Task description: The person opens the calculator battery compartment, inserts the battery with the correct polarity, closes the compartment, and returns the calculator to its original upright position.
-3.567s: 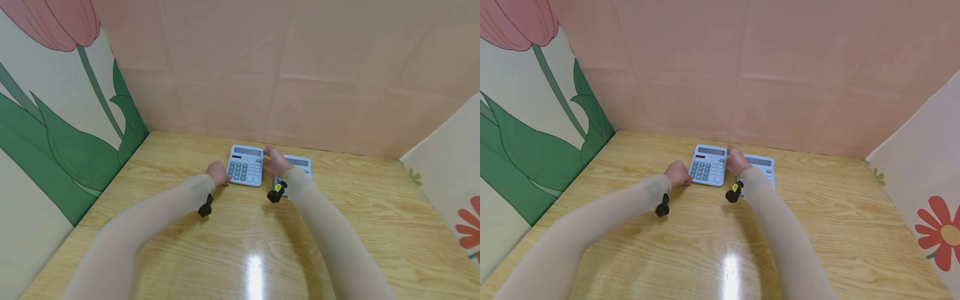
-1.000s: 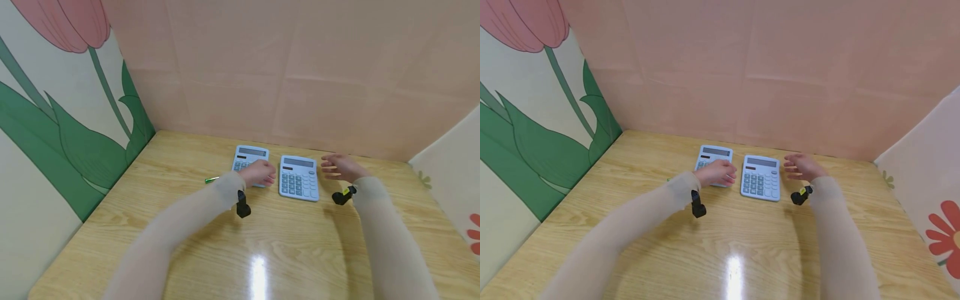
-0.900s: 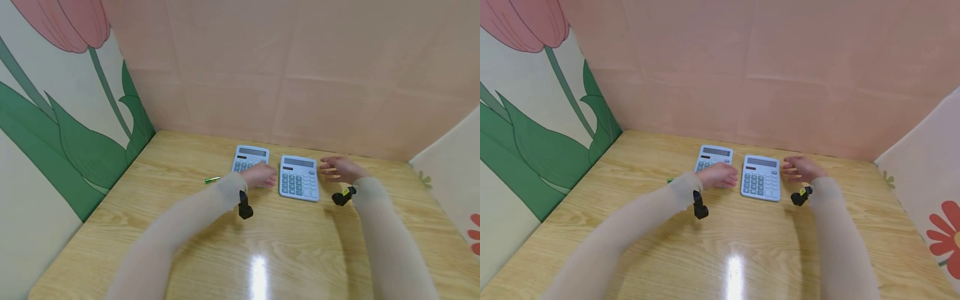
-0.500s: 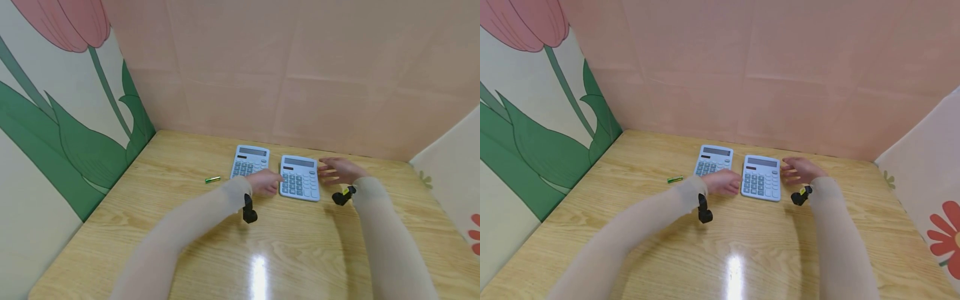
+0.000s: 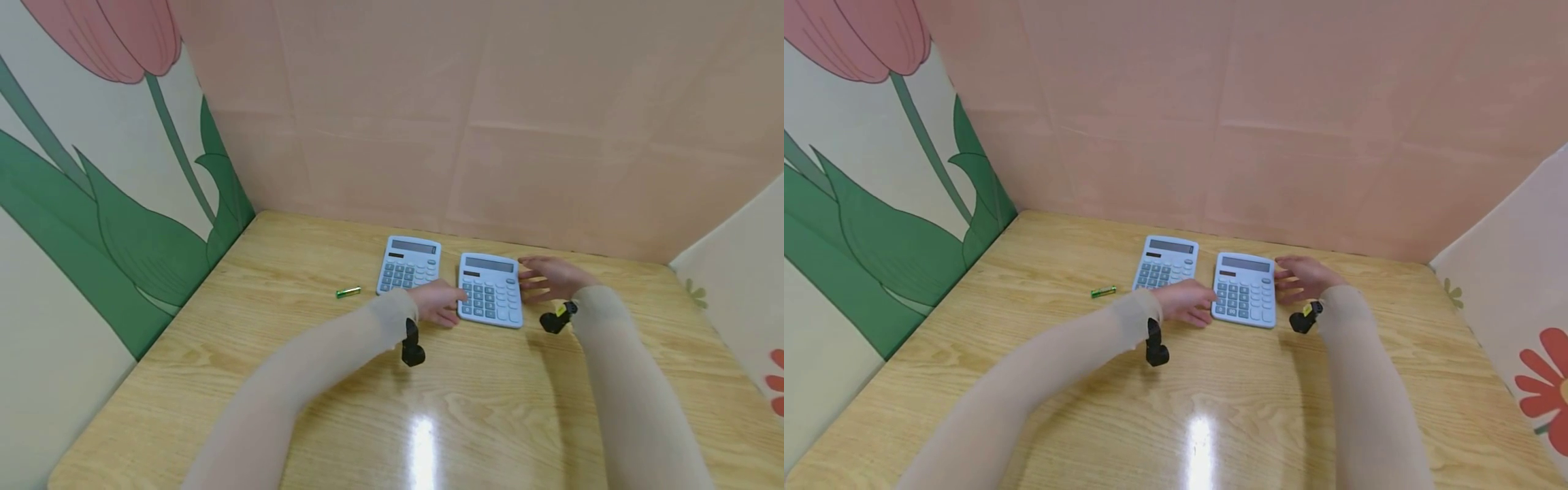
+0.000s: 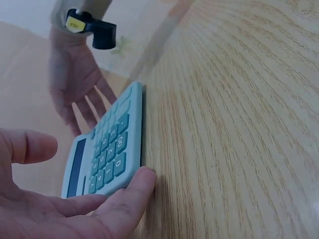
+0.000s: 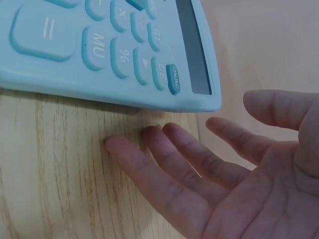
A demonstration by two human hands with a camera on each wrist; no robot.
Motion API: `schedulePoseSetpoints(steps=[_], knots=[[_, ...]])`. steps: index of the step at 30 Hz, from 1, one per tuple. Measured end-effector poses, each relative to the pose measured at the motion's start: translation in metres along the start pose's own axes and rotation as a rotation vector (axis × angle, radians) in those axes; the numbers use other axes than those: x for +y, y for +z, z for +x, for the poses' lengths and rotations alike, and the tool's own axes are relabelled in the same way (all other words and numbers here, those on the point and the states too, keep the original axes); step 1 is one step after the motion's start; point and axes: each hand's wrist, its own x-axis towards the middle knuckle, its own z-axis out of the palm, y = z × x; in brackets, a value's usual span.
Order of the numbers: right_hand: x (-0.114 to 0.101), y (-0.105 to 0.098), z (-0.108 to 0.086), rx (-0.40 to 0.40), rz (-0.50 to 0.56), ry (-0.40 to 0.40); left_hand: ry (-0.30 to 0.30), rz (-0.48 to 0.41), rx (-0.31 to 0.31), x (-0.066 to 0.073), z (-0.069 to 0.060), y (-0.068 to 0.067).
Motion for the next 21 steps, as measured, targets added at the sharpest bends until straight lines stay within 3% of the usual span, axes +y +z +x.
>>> schedulePoseSetpoints(steps=[13,21], knots=[[-0.0010,0.0034,0.0031,-0.008,0.024,-0.001,0.013,-0.060,0.069,-0.0029,0.0042,0.0065],[0.0016,0.0009,0.0071,-0.004,0.023,-0.006,0.025,-0.070,0.070,-0.0044,0.0054,0.0057]])
